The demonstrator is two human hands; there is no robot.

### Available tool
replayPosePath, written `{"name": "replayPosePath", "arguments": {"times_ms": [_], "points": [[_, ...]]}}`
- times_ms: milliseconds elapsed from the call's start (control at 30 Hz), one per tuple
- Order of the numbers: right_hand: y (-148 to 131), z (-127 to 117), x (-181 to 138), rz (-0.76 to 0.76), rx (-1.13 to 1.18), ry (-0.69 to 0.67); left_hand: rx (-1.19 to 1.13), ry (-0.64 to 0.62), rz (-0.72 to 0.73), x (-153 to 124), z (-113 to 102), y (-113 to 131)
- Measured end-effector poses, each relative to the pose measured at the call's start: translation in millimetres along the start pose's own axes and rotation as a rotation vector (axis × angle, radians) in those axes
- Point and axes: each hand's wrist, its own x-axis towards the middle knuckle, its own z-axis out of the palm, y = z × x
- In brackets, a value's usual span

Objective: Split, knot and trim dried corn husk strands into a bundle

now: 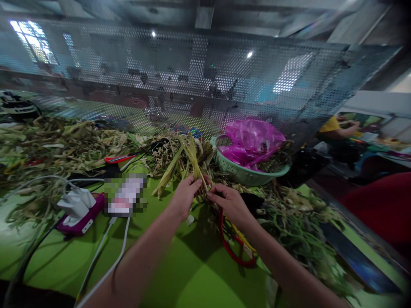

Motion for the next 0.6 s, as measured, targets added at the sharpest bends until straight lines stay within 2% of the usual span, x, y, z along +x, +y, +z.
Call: {"name": "replayPosePath", "arguments": {"times_ms": [267, 500, 600], "points": [[3.7, 2.5, 0.3, -0.018, -0.02, 0.043, -0.038, -0.06, -0.012, -5.3, 5.7, 2.1], [6.4, 9.8, 2.3, 0.031, 0.175, -0.053, -0.07, -0.082, -0.049, -9.8, 13.5, 5.7], [7.0, 11.9, 1.2, 0.05, 0.178, -0.063, -0.151, -0.092, -0.042, -9.9, 13.9, 7.2]]}}
